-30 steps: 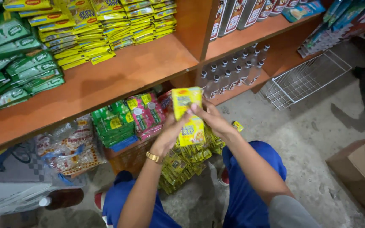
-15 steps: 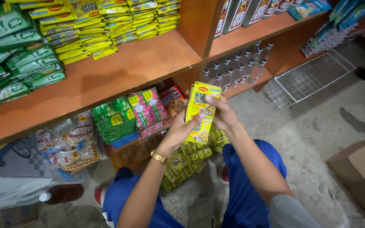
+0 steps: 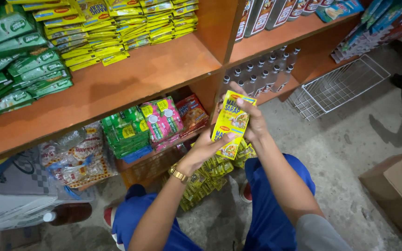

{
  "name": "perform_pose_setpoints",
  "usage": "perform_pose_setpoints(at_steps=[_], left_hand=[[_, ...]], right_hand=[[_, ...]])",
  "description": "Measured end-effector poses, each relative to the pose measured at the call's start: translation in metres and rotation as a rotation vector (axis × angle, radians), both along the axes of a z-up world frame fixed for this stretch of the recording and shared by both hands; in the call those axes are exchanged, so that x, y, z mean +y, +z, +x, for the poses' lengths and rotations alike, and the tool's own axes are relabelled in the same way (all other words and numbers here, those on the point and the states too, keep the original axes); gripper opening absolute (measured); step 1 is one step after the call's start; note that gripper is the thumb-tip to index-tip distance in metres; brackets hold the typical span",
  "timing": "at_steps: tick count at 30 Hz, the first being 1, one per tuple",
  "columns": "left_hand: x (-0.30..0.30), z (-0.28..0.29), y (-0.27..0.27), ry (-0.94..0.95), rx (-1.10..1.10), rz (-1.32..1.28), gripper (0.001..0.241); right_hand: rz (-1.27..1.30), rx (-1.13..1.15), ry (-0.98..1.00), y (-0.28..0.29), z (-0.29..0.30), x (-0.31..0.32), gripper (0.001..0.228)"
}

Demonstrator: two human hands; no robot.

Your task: The recorder is folding and stacking strips of seasoning sachets onto a display shelf in a grocery store.

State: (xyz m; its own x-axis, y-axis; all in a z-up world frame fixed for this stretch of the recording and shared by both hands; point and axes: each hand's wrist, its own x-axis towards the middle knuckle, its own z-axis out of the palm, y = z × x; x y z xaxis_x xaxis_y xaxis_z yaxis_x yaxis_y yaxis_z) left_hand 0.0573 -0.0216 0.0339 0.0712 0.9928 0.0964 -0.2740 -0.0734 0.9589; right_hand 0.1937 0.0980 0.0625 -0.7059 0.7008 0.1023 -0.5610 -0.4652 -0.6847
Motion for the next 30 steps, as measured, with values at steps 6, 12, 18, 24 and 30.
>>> perform_pose_setpoints(at_steps=[6, 12, 18, 24, 30], left_hand=[[-0.002, 0.003, 0.002, -0.032, 0.017, 0.008, 0.06], [0.001, 0.004, 0.002, -0.034, 0.015, -0.028, 0.063], [-0.001, 0.005, 0.006, -0.02, 0.015, -0.021, 0.067], [0.003, 0.003, -0.017, 0.014, 0.051, 0.014, 0.063], [-0.005, -0.001, -0.019, 0.046, 0.162, -0.052, 0.056]], right_hand=[[-0.013, 0.015, 0.024, 0.012, 0.002, -0.002, 0.069], [-0.01, -0.014, -0.009, 0.009, 0.002, 0.0, 0.062], [-0.019, 0.009, -0.018, 0.009, 0.001, -0.001, 0.057], [0.001, -0.033, -0.063, 0.003, 0.006, 0.009, 0.06], [0.075, -0.01, -0.086, 0.03, 0.012, 0.002, 0.059]])
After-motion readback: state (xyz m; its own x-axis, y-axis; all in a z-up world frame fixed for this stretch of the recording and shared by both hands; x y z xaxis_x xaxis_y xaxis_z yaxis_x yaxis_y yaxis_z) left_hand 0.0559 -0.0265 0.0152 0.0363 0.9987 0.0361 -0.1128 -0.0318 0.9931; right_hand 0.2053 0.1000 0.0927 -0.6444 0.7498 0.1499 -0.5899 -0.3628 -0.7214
